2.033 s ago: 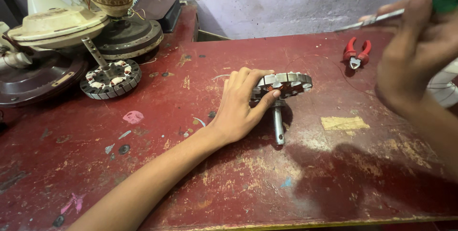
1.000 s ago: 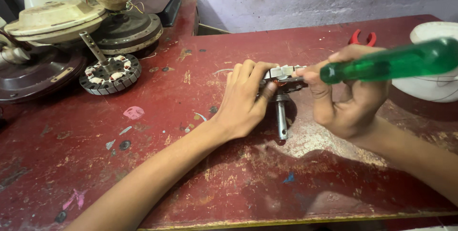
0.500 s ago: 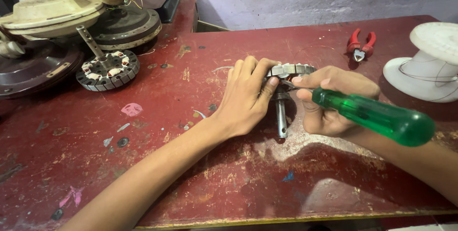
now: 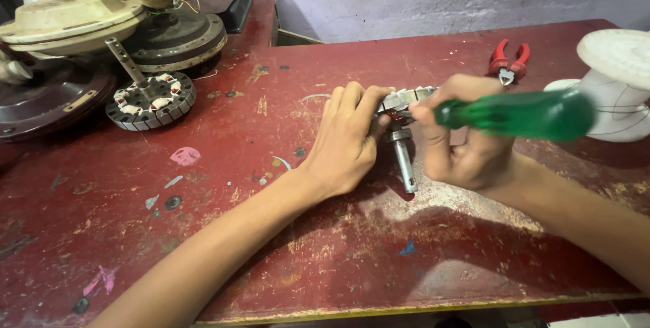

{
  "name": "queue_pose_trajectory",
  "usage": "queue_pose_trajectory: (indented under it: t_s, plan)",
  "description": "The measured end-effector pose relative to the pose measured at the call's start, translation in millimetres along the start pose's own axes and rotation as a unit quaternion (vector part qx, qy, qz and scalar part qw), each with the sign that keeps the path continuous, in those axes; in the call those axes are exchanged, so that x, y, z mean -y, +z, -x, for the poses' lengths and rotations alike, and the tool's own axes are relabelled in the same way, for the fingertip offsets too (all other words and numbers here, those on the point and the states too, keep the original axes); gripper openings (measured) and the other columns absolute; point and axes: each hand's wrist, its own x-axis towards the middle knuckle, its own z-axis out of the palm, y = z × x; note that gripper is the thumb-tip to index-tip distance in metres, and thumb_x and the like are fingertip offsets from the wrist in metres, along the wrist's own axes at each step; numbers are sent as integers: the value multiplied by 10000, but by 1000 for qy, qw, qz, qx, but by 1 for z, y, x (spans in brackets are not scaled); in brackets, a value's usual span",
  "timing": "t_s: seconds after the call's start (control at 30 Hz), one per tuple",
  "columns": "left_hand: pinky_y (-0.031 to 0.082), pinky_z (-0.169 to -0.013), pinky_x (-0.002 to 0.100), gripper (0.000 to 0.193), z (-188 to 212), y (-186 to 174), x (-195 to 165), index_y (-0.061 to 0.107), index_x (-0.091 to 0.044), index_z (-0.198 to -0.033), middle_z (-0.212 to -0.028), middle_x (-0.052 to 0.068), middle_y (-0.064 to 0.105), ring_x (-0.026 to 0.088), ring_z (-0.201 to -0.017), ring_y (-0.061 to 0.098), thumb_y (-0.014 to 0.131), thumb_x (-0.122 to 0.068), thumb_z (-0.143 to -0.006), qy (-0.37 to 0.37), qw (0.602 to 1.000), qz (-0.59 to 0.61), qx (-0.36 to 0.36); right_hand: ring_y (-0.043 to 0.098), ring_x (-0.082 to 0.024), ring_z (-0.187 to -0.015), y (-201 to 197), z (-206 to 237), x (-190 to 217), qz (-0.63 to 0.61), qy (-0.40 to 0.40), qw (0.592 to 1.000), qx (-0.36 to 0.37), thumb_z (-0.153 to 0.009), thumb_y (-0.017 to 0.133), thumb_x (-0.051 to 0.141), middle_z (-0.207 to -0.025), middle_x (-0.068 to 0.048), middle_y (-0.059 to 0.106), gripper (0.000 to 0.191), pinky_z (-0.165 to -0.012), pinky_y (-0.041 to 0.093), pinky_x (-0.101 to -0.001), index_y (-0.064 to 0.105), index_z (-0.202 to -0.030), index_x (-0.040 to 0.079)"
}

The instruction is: The person winds copper wire around a motor armature using a green-handled screwdriver to guide and pack the wire into slots. They repeatedly adjust the wire with their fingers and the screwdriver to ensure tight placement.

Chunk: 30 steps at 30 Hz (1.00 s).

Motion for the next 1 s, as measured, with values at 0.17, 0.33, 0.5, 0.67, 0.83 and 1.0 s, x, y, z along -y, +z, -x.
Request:
queue_pose_trajectory:
  t_s: [0.17, 0.33, 0.5, 0.67, 0.83, 1.0]
  plan:
    - [390, -871, 422, 353, -3, 2, 7, 537, -71, -1147, -1047, 154, 482, 325, -1000, 462, 551, 36, -810, 33, 999, -24, 21, 623, -214, -630, 10, -13, -6, 51, -121, 989, 71, -957, 588, 16, -783, -100, 644, 108, -556, 524, -339, 557, -1060, 7]
    - [374, -860, 437, 464, -6, 5, 3, 561, -67, -1252, -1028, 150, 476, 330, -988, 460, 538, 66, -808, 25, 1000, -1, -1, 616, -125, -566, 15, 3, -15, 26, -5, 999, 23, -973, 637, 33, -798, -38, 706, 58, -495, 450, -264, 616, -1024, 51]
    - [370, -848, 425, 350, -8, 2, -2, 582, -96, -1236, -1003, 124, 485, 307, -971, 471, 594, 13, -904, 21, 1000, -9, -9, 641, -145, -760, -4, 19, -13, 22, 71, 996, -49, -1133, 661, 115, -919, -71, 597, 137, -664, 505, -258, 553, -1130, 31]
    - [386, -861, 434, 311, -5, 2, 1, 569, -61, -1243, -1015, 132, 484, 315, -968, 468, 595, 1, -939, 20, 1000, 3, -2, 568, -176, -714, 3, 6, -8, 46, 41, 996, -61, -1059, 655, 95, -866, -67, 594, 94, -647, 454, -341, 585, -1046, 33]
    - [404, -908, 456, 537, -2, 3, 8, 491, 38, -1255, -1077, 193, 446, 365, -1010, 446, 510, 56, -719, 33, 999, 17, -7, 469, -184, -649, 19, -10, 3, 51, -10, 998, 25, -1044, 627, 99, -697, -29, 520, 72, -573, 353, -341, 661, -990, 66]
    - [410, -916, 450, 384, -5, 5, 9, 485, 0, -1107, -1078, 184, 451, 355, -1021, 456, 521, 60, -729, 14, 1000, 1, 15, 471, -191, -624, 21, -13, -4, 53, -35, 998, 0, -1000, 601, 102, -683, -44, 527, 77, -609, 356, -371, 627, -929, 86]
